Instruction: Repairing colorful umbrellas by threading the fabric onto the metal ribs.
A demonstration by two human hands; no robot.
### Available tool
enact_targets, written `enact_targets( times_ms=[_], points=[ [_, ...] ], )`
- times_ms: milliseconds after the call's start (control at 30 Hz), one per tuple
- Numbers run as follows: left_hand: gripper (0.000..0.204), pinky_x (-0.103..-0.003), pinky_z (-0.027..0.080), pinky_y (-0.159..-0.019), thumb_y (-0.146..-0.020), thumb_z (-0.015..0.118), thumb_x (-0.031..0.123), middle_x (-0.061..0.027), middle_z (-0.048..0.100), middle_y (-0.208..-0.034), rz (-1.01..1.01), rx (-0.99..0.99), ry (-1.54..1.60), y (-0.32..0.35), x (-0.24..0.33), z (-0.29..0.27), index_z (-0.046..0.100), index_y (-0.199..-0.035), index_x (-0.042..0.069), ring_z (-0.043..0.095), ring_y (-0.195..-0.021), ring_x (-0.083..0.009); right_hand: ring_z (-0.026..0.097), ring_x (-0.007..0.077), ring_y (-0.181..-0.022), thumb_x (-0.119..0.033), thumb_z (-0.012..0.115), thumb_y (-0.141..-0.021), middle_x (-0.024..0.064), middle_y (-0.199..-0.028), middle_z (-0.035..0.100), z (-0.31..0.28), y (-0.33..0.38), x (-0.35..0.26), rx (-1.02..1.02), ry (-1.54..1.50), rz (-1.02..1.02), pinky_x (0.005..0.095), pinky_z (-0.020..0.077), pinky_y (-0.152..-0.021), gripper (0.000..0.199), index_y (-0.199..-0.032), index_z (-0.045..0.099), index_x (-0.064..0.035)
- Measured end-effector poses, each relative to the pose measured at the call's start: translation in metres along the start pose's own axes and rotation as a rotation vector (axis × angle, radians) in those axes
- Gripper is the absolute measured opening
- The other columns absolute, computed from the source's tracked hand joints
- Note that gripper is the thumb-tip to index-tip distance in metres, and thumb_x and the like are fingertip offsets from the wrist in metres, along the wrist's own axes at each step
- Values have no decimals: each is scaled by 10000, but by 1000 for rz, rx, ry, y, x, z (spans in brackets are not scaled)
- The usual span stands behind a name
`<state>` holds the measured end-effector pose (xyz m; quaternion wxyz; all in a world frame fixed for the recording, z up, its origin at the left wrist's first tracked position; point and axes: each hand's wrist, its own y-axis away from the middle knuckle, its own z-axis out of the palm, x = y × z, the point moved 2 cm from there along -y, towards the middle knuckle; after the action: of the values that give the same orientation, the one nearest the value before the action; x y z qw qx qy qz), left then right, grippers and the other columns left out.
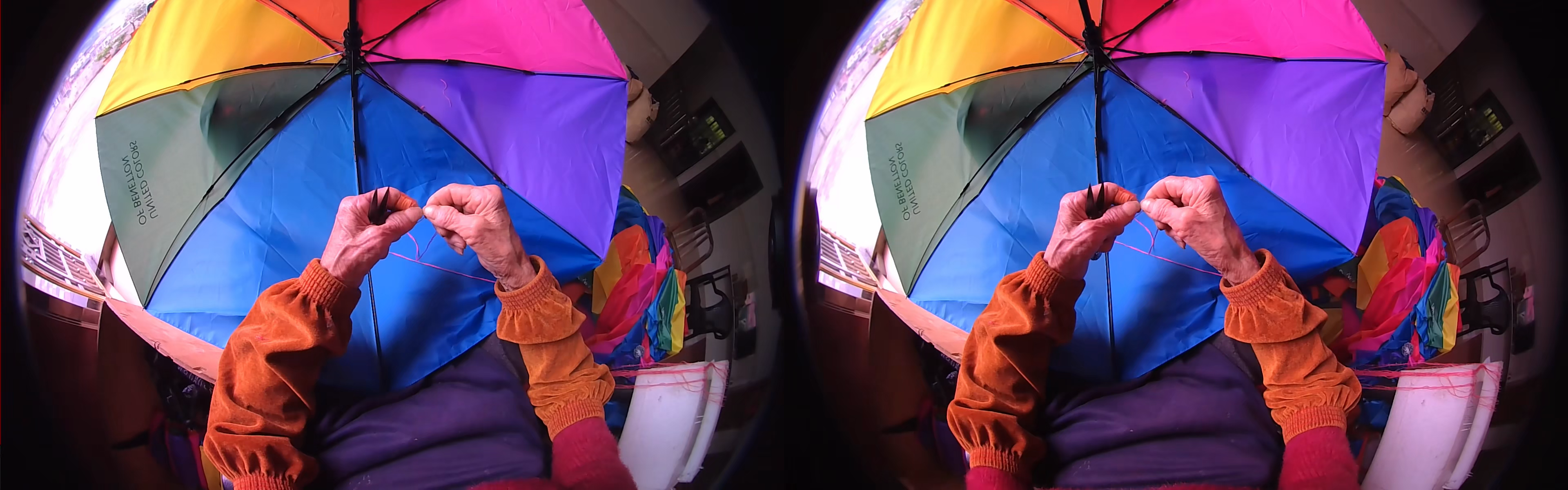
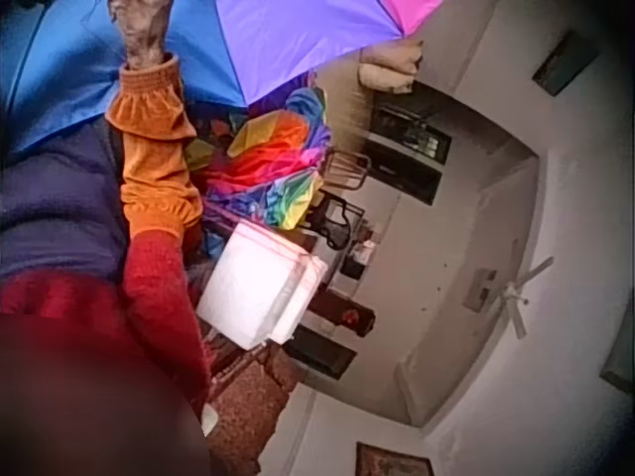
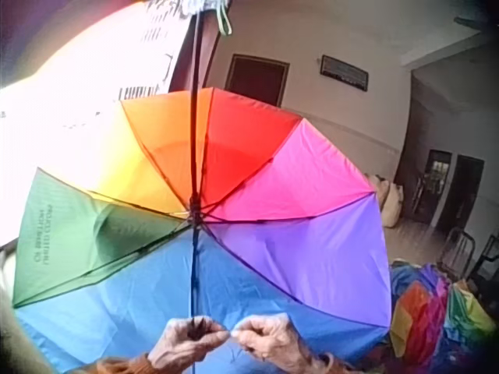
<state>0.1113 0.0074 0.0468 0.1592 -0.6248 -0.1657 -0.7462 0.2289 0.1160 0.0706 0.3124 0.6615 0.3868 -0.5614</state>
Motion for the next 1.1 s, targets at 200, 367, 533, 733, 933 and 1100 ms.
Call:
enact_targets(
  times_ms=[200, 367, 533, 733, 933, 1100],
  points=[
    [104, -188, 259, -417, -806, 618, 136, 58, 425, -563, -10, -35, 100, -2, -6, -5, 575, -778, 46, 331, -467, -27, 395, 41, -429, -83, 586, -826, 2, -565, 496, 1, -1, 0, 0, -41, 13, 183, 333, -376, 118, -774, 598, 23],
    [115, -188, 255, -417, -816, 607, 145, 61, 413, -559, -50, -66, 23, -2, -6, -7, 576, -774, 43, 322, -464, -26, 396, 40, -430, -80, 584, -826, 0, -567, 496, -3, -2, 1, 27, -83, 7, 182, 334, -375, 117, -764, 595, 19],
    [108, -191, 254, -419, -823, 601, 146, 60, 408, -564, -95, 156, 108, -4, -3, -20, 597, -811, 39, 322, -463, -28, 394, 37, -430, -80, 580, -829, -4, -567, 495, -3, -3, 3, 46, -53, -4, 180, 331, -375, 122, -753, 592, 15],
    [107, -209, 301, -455, -815, 616, 120, 58, 413, -562, 470, -6, -285, -11, -8, -7, 632, -834, 15, 340, -479, -57, 392, 31, -432, -82, 574, -834, -14, -555, 484, -1, -2, 5, 45, 37, -31, 177, 330, -378, 127, -751, 593, 12],
    [104, -216, 317, -475, -804, 629, 111, 50, 412, -535, 413, -43, -423, -10, -17, -1, 633, -812, 7, 347, -488, -73, 413, 28, -446, -81, 569, -825, -19, -552, 488, 1, -3, 8, 36, 59, -45, 182, 332, -380, 120, -739, 596, -2],
    [105, -218, 277, -432, -773, 656, 109, 45, 401, -517, -42, -81, -105, -3, -6, 0, 610, -748, 18, 340, -458, -54, 404, 37, -435, -93, 581, -832, -11, -544, 484, 2, -3, 10, 29, 41, -34, 185, 336, -387, 134, -752, 600, 12]
  ],
)
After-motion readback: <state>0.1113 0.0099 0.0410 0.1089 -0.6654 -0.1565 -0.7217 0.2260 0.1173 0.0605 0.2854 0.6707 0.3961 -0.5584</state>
